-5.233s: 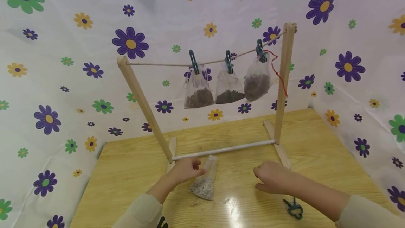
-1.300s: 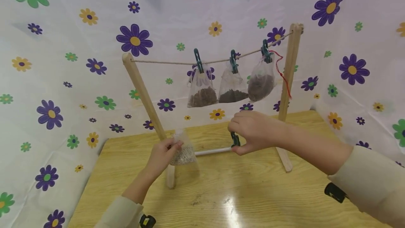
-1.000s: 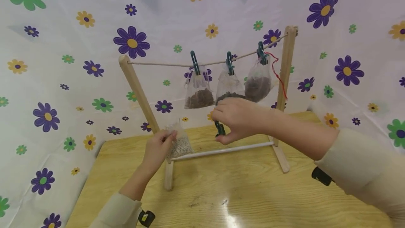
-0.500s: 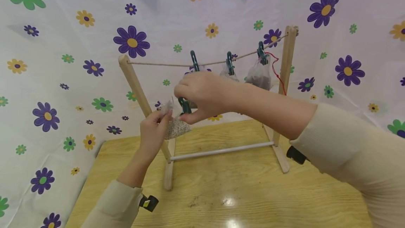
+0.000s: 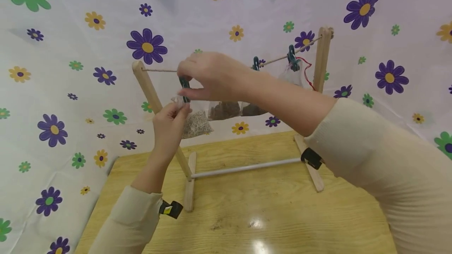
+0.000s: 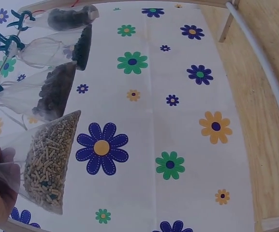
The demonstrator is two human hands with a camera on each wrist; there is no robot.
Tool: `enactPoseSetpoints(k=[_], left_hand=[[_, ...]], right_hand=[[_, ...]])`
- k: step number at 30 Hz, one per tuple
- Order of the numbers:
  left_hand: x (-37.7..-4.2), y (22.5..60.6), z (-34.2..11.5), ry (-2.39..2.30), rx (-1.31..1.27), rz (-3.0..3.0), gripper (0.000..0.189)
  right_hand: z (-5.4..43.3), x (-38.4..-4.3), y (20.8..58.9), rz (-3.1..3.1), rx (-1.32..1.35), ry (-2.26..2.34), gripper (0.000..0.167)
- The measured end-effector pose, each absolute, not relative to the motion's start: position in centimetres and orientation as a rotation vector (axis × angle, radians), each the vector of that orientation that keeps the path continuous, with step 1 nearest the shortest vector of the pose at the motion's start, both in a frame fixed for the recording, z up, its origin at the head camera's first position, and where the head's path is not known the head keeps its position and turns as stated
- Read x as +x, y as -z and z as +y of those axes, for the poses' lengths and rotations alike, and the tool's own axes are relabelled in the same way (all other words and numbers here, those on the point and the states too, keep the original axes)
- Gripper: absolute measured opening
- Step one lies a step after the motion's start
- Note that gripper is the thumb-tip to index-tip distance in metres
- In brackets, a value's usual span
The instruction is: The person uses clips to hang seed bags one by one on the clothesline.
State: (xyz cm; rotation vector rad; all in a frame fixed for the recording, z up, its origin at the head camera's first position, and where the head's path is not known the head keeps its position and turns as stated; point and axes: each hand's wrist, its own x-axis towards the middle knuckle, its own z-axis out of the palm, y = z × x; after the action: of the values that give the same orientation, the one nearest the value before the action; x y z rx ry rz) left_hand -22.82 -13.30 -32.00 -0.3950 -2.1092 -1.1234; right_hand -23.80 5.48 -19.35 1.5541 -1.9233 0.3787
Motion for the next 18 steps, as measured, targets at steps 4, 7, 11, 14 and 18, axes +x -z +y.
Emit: enactPoseSetpoints(k=[4, 7, 11, 14, 18], left_hand=[[-23.1, 31.3, -13.0, 1.182, -0.371, -2.112, 0.021], [-23.2, 30.7, -12.9, 1.197, -0.359, -2.117, 0.023], [-23.3, 30.1, -12.8, 1.227, -0.355, -2.103, 0.023], [-23.5, 29.8, -12.7, 1.277, -0.353, -2.096, 0.02], [-23.6, 29.6, -12.5, 1.276, -0.364, -2.092, 0.018]], right_hand=[[5.3, -24.2, 18.5, -1.993, 1.484, -0.427, 0.022], [5.3, -24.4, 17.9, -2.032, 1.446, -0.462, 0.019], [5.2, -24.9, 17.1, -2.103, 1.397, -0.496, 0.016], [5.2, -25.3, 16.7, -2.2, 1.334, -0.516, 0.016], [4.9, -26.0, 16.2, -2.382, 1.215, -0.591, 0.017]])
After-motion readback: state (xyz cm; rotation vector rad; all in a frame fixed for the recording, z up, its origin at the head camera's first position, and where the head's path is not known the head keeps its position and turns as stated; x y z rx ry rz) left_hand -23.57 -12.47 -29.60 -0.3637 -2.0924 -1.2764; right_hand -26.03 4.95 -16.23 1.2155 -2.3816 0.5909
